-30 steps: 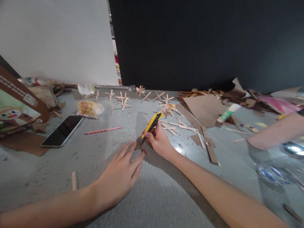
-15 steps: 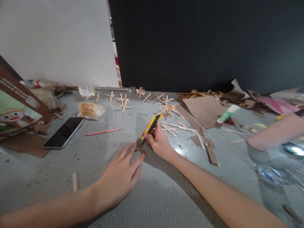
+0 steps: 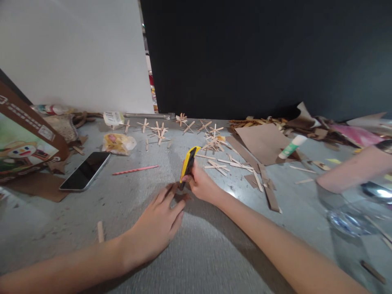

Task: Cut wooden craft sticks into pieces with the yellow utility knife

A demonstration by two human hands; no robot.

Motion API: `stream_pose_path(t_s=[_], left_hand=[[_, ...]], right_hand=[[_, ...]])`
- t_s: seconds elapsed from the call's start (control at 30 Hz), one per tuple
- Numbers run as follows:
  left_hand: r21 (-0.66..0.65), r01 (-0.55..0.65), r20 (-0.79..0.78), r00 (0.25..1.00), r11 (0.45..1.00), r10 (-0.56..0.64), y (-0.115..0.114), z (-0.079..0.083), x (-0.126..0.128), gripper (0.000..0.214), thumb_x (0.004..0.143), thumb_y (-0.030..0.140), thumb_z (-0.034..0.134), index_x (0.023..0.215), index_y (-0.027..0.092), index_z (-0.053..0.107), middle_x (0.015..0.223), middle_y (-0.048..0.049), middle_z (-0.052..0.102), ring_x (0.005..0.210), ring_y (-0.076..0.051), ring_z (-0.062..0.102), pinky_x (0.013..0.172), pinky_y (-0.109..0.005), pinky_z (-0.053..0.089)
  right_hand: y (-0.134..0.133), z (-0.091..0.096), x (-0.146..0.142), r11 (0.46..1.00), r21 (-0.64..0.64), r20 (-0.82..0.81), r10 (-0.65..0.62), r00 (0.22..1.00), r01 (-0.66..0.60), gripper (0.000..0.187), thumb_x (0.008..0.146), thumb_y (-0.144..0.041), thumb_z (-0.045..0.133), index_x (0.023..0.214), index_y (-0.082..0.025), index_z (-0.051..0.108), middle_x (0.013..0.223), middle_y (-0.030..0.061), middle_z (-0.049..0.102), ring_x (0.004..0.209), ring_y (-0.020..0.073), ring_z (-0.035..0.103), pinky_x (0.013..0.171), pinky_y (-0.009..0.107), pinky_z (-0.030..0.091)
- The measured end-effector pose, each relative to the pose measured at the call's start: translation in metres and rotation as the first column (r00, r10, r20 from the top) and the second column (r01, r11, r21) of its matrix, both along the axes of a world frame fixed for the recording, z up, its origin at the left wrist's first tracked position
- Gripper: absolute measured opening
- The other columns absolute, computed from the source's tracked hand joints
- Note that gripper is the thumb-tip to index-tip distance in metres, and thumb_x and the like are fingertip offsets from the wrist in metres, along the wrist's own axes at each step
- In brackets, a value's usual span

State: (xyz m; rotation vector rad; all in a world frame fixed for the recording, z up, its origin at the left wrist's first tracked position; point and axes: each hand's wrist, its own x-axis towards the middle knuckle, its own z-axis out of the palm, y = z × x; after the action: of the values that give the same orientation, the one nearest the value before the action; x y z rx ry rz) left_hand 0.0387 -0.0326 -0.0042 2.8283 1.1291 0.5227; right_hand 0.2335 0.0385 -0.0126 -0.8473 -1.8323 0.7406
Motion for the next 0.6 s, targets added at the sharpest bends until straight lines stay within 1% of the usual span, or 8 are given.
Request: stream_pose_path(t_s=[0.13,0.2,0.33,0.47,0.53,0.6], left_hand=[[0.021,0.003,-0.032,0.999,1.0,-0.002,0.0,0.0,0.001,0.039,0.1,0.019,0.049,0.136,0.013,0.061,0.148,-0.0231,0.054,0.144,-0.039,0.044,0.112,-0.059,0.046],[0.028,-0.003,-0.039,0.999,1.0,0.004,-0.001,0.001,0.001,0.04,0.1,0.019,0.049,0.138,0.013,0.06,0.147,-0.0233,0.054,0.143,-0.039,0.044,0.111,-0.059,0.047],[0.01,-0.034,-0.037,0.999,0.999,0.034,-0.002,0.003,0.003,0.041,0.099,0.018,0.05,0.138,0.015,0.06,0.139,-0.0215,0.057,0.136,-0.037,0.049,0.106,-0.056,0.051],[-0.007,-0.012,-0.012,1.0,1.0,0.012,-0.002,0.004,0.003,0.04,0.097,0.016,0.052,0.135,0.015,0.062,0.133,-0.0204,0.058,0.132,-0.037,0.051,0.105,-0.056,0.052],[-0.008,-0.005,0.01,1.0,1.0,0.005,-0.001,0.003,0.002,0.039,0.096,0.015,0.052,0.134,0.015,0.062,0.135,-0.0206,0.057,0.135,-0.037,0.05,0.107,-0.057,0.051],[-0.007,-0.012,0.038,0.999,1.0,0.012,-0.001,-0.001,0.0,0.039,0.097,0.015,0.05,0.135,0.016,0.059,0.142,-0.021,0.053,0.139,-0.038,0.048,0.108,-0.058,0.05]], right_hand=[[0.001,-0.001,-0.002,0.999,-0.052,0.007,-0.007,1.0,0.008,0.014,0.091,-0.019,0.05,0.099,-0.026,0.042,0.078,-0.0012,0.053,0.069,0.0196,0.054,0.066,0.036,0.052],[0.001,-0.003,-0.003,0.997,-0.07,0.004,-0.042,0.999,0.042,0.016,0.09,-0.018,0.049,0.101,-0.026,0.042,0.079,-0.0003,0.053,0.071,0.0212,0.054,0.069,0.038,0.052],[-0.001,-0.009,-0.004,0.99,-0.025,0.013,-0.135,0.991,0.135,0.019,0.089,-0.017,0.049,0.106,-0.026,0.044,0.085,0.0024,0.055,0.078,0.0239,0.056,0.078,0.043,0.053],[-0.002,-0.013,-0.002,0.988,-0.006,0.031,-0.157,0.987,0.158,0.018,0.092,-0.021,0.051,0.109,-0.025,0.046,0.09,0.0049,0.058,0.085,0.0255,0.058,0.081,0.044,0.054],[-0.002,-0.014,-0.001,0.987,-0.013,0.045,-0.159,0.986,0.16,0.016,0.093,-0.024,0.051,0.108,-0.025,0.046,0.089,0.0047,0.058,0.084,0.0255,0.058,0.081,0.043,0.054],[-0.002,-0.015,0.0,0.987,-0.01,0.046,-0.162,0.986,0.162,0.013,0.094,-0.025,0.051,0.105,-0.026,0.045,0.087,0.0042,0.057,0.082,0.0253,0.057,0.08,0.043,0.054]])
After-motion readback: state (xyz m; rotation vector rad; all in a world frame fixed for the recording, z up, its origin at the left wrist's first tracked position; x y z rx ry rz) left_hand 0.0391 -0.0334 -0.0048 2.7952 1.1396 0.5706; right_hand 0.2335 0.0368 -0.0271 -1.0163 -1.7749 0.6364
